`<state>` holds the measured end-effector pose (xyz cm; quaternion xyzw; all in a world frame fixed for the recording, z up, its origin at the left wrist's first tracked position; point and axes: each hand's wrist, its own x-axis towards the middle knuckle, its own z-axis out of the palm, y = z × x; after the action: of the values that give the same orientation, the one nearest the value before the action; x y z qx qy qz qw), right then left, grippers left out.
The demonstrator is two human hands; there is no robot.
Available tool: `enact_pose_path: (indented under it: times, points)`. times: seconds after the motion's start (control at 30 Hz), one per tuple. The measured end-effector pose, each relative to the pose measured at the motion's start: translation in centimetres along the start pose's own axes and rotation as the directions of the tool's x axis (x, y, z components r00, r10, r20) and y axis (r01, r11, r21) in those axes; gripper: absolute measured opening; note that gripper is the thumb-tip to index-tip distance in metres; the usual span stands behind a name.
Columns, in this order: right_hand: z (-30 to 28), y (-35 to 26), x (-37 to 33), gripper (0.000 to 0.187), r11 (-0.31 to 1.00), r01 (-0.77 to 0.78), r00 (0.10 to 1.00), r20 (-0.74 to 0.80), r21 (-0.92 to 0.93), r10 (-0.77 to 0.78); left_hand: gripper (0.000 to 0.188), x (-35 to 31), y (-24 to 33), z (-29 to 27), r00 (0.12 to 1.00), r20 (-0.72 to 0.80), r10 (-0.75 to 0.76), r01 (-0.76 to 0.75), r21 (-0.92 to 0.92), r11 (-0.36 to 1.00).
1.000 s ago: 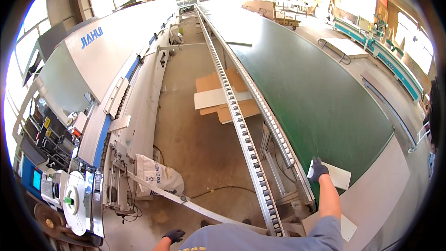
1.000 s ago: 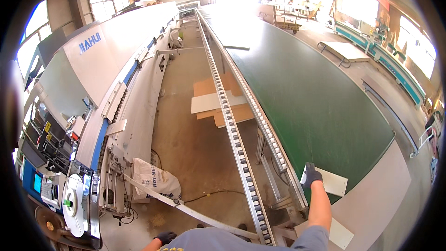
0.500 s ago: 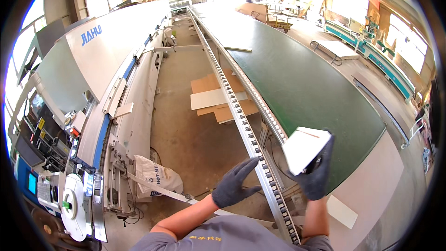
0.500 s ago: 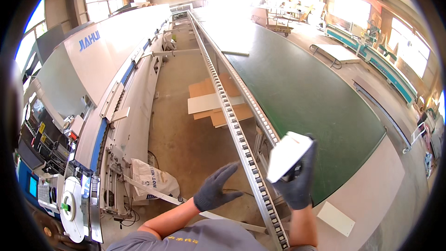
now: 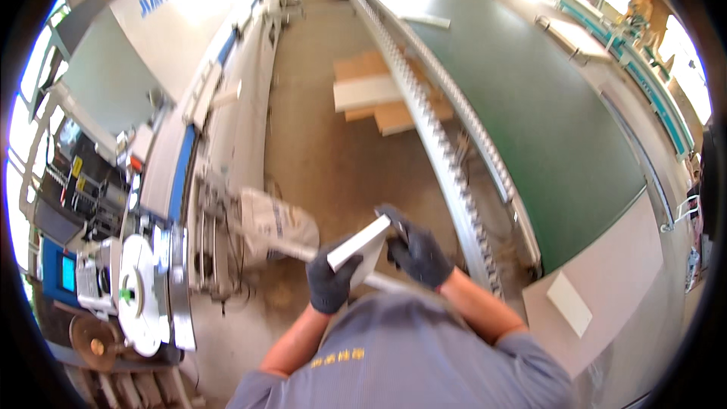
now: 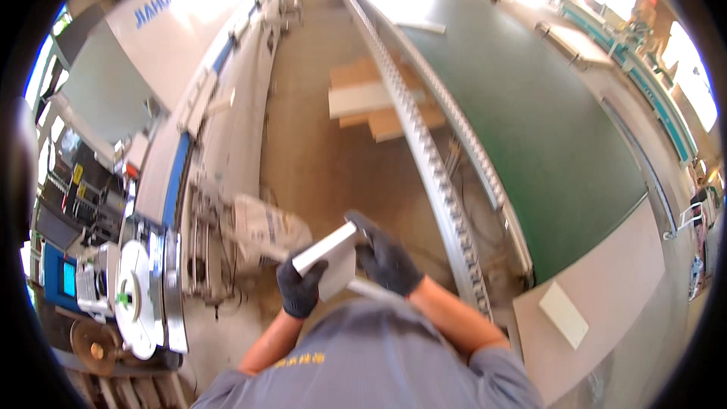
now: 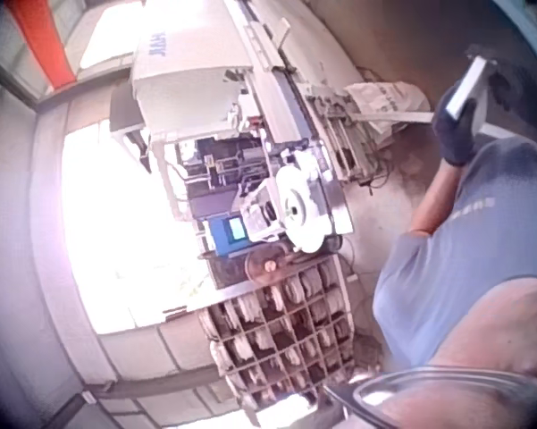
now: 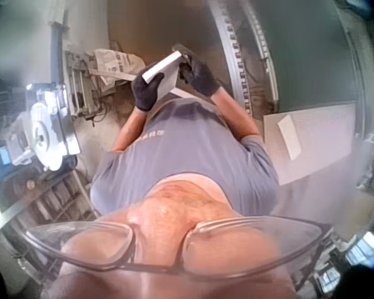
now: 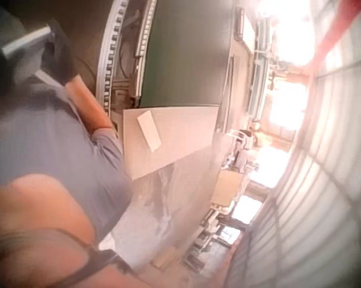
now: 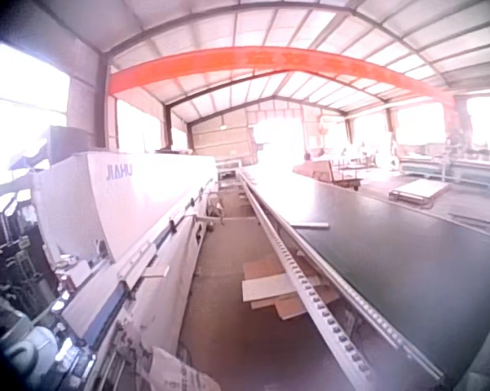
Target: The person operates a woodworking machine to process white rectangular planks. They feed the planks into the machine, retrieve them, and place them onto a conveyor belt. The person wears black gloves and handles the planks one at a time throughout the process.
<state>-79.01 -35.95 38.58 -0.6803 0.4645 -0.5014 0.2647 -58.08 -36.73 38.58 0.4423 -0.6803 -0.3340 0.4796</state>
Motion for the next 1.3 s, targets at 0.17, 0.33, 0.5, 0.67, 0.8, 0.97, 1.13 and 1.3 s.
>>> enact_pose_path:
  times: [0.17,0.33,0.5,0.67,0.8,0.97,1.13,1.3]
  points:
    - [3.0,-2.0,-0.2,0.056,0.964,-0.221,0.957,0.222,0.147,0.185,0.026,-3.1,0.9,-3.0,0.987,-0.145,0.065,-0.049,0.116,0.992]
    - [5.2,-1.1,-1.4,0.053,0.992,-0.021,0.986,0.164,0.123,0.0,0.028,-4.5,1.4,-3.3,0.982,-0.186,0.029,-0.011,0.099,0.995]
    - [5.5,-1.4,-1.9,0.05,0.991,-0.123,0.969,0.222,0.044,0.11,0.026,-5.2,1.6,-3.6,0.982,-0.191,0.006,0.015,0.11,0.994]
    - [5.1,-2.2,-1.6,0.04,0.996,-0.085,0.974,0.214,0.015,0.08,0.025,-5.5,1.9,-3.3,0.987,-0.148,0.062,-0.04,0.146,0.988]
    - [4.7,-2.6,-1.7,0.036,0.992,-0.125,0.961,0.243,-0.03,0.128,0.026,-6.0,1.7,-3.1,0.992,-0.113,0.063,-0.039,0.205,0.978]
    - [3.5,-3.8,-0.8,0.04,0.965,-0.225,0.909,0.328,-0.134,0.257,0.026,-5.8,2.2,-2.3,0.989,-0.109,0.095,-0.073,0.188,0.979]
    - [3.3,-3.2,0.3,0.032,0.973,-0.211,0.893,0.386,-0.099,0.233,0.029,-5.3,2.7,-2.2,0.992,-0.038,0.119,-0.103,0.29,0.952]
    - [4.5,-1.5,0.8,0.041,0.915,-0.392,0.753,0.54,-0.092,0.377,0.032,-4.1,-2.7,-9.5,0.964,-0.265,0.022,0.114,0.485,0.867]
